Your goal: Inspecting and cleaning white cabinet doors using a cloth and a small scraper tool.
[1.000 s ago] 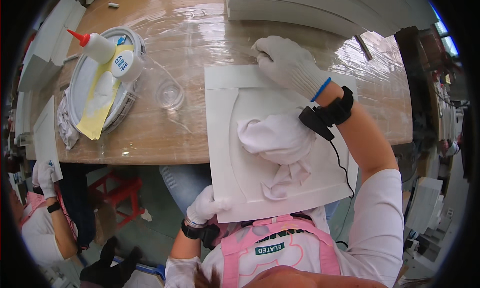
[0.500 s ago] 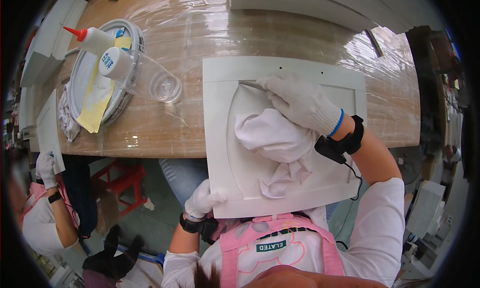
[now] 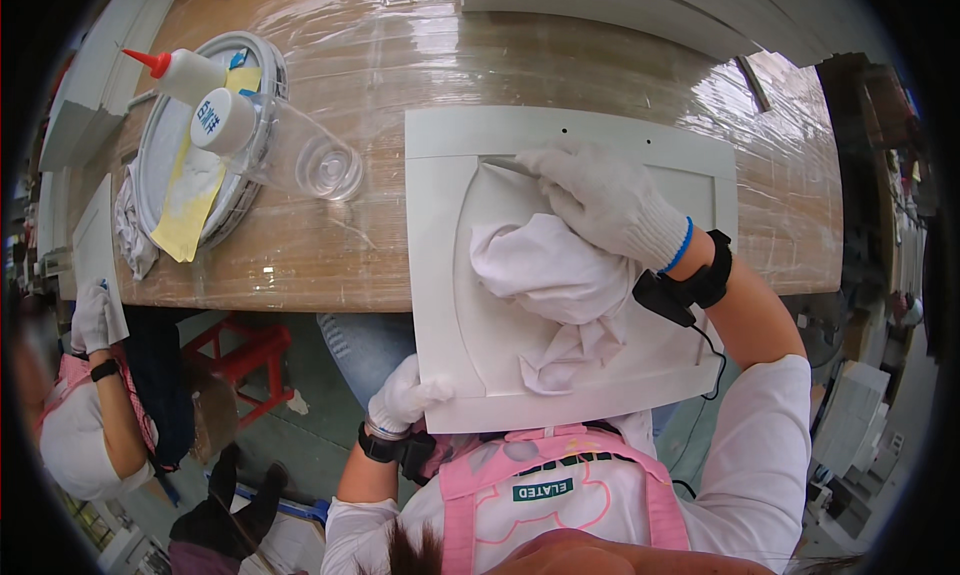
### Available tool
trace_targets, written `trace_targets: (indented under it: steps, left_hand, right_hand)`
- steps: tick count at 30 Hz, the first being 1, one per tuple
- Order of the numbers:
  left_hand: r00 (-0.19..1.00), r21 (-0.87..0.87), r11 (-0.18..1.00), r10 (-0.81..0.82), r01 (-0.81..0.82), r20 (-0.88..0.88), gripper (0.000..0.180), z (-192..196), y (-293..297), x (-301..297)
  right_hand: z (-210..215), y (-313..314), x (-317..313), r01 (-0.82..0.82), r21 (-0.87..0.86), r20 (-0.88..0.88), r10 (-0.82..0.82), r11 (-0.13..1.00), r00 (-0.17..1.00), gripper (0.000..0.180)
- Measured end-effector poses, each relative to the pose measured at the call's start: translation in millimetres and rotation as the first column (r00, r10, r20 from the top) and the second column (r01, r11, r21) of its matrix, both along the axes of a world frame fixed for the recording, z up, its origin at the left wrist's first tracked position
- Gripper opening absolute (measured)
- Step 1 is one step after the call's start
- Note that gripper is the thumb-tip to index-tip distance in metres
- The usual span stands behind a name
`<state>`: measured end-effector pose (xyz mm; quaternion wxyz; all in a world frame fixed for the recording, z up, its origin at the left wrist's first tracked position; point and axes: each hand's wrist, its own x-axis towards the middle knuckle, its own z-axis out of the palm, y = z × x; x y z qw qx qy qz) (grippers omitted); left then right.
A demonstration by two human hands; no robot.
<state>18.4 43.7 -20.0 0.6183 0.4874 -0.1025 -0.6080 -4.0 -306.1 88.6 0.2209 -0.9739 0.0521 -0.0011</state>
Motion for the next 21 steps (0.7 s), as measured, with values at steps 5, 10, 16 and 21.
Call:
trace_targets:
  steps: [5,10,16,21]
  left_hand:
    - [1.0,0.008,1.0,0.016,-0.016,0.007,0.057,-1,1,-1]
    - [1.0,-0.007,1.0,0.003,-0.003,-0.023,0.058,0,0,0]
    - [0.999,0.007,1.0,-0.012,0.013,-0.032,0.058,3,0,1]
    - [1.0,0.002,1.0,-0.006,0.006,-0.028,0.056,4,0,0]
  right_hand:
    - [0,-1,0,-0.001,0.011,0.034,0.001,1.0,0.999,0.03]
    - [-6,-2,0,0.001,0.023,0.06,-0.003,1.0,0.998,0.025]
    - [-14,-7,0,-0.018,0.052,0.129,0.011,0.998,0.992,0.024]
    - [-12,-9,1,-0.034,0.057,0.117,0.027,0.998,0.993,0.022]
